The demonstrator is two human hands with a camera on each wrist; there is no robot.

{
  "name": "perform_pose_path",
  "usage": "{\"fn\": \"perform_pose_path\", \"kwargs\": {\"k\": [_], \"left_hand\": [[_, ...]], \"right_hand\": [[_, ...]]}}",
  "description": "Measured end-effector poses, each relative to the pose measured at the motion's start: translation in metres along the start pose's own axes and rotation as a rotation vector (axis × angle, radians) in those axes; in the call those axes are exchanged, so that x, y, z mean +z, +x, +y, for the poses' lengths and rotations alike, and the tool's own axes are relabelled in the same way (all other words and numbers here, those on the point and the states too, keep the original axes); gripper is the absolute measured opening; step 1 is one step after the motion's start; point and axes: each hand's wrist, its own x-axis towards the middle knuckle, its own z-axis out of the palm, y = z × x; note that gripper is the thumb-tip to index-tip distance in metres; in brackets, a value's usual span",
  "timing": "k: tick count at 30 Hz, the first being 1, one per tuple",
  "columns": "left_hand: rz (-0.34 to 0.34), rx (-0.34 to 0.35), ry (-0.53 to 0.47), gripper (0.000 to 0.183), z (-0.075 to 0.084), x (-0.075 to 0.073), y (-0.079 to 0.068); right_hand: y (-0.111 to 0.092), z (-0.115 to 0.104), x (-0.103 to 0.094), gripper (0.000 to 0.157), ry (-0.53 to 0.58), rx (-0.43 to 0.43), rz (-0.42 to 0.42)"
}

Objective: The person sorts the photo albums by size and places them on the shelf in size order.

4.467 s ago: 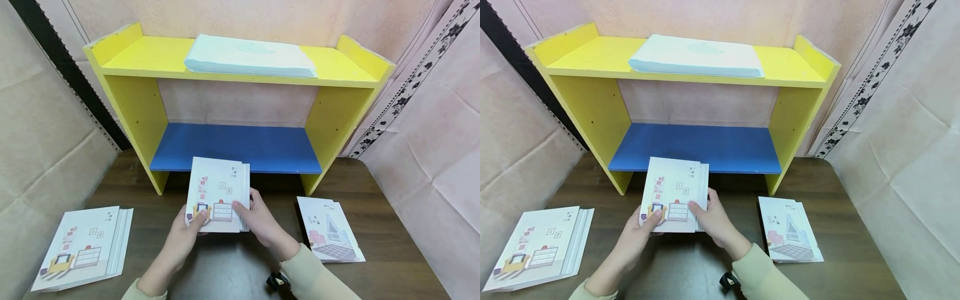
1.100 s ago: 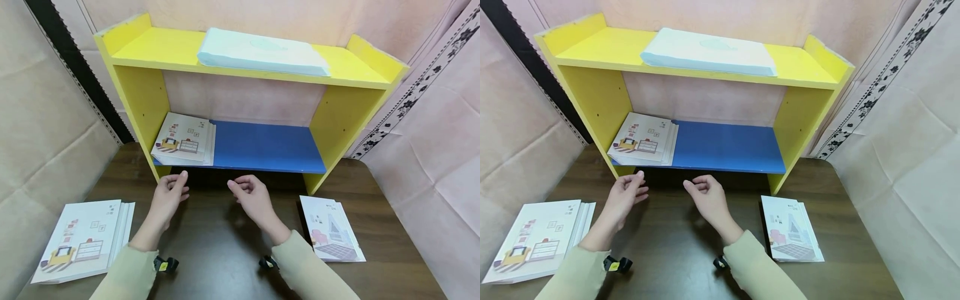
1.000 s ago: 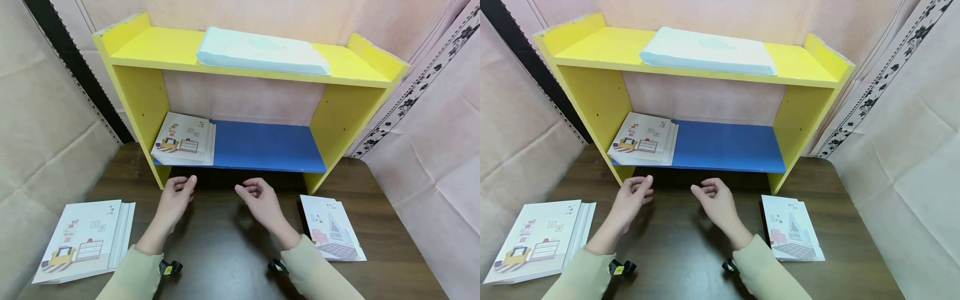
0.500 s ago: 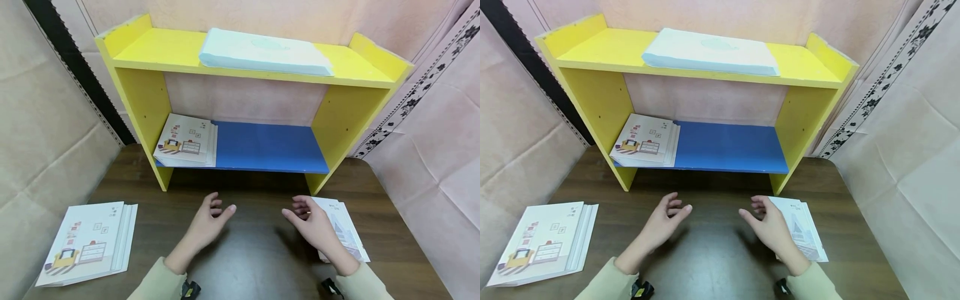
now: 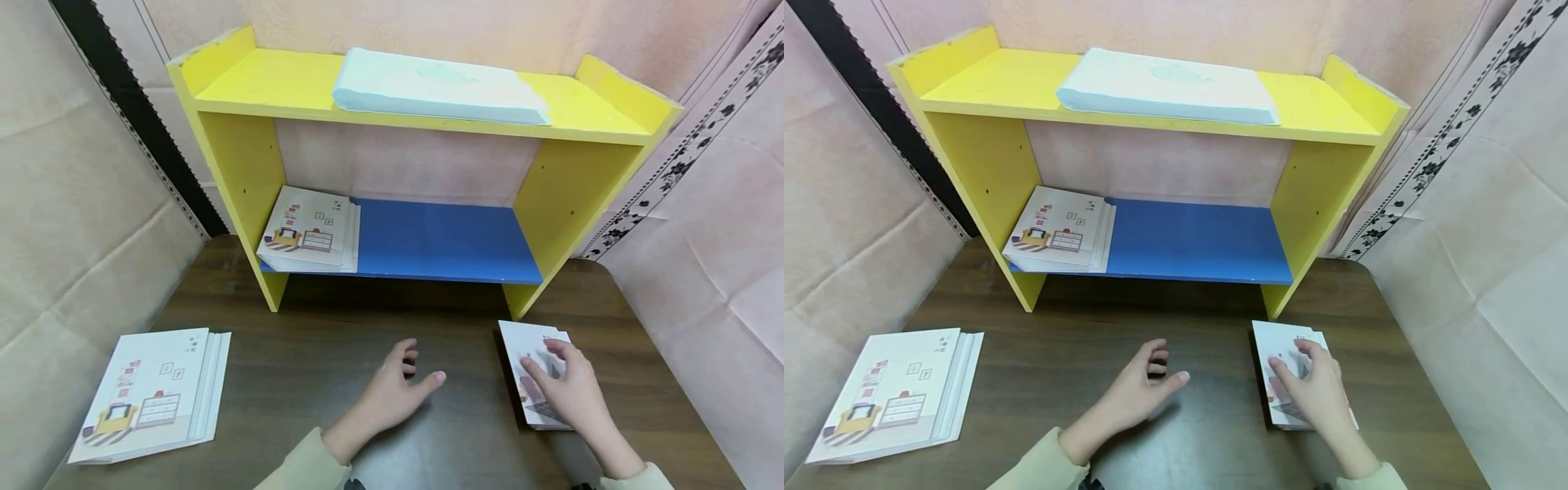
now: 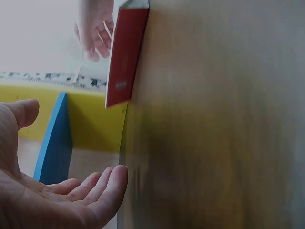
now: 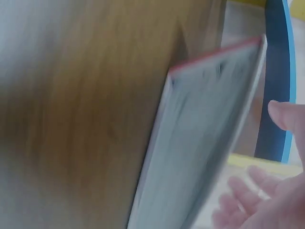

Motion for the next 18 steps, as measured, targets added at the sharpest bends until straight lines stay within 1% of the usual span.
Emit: {"fn": "perform_pose_path", "kwargs": {"k": [4,7,10,13,15,18], "left_hand": [[-0.034,0.004,-0.036,0.086,0.003,0.019,-0.002],[-0.076,0.012,-0.05,0.084,0.007,0.035,-0.001],[-0.122,0.008,-0.054,0.081,0.011,0.049,0.002],[-0.151,0.0,-0.06,0.078,0.013,0.06,0.003],[-0.162,-0.007,-0.059,0.077,0.014,0.065,0.004],[-0.166,-0.011,-0.057,0.077,0.015,0.068,0.004]], "right_hand": [[0.0,0.013,-0.008,0.078,-0.066,0.092,-0.019],[-0.001,0.022,-0.01,0.091,-0.089,0.16,-0.046],[-0.001,0.028,-0.011,0.104,-0.098,0.243,-0.089],[0.0,0.031,-0.011,0.113,-0.11,0.314,-0.162],[0.001,0.033,-0.011,0.115,-0.118,0.327,-0.2],[0.001,0.034,-0.012,0.117,-0.12,0.314,-0.235]]}}
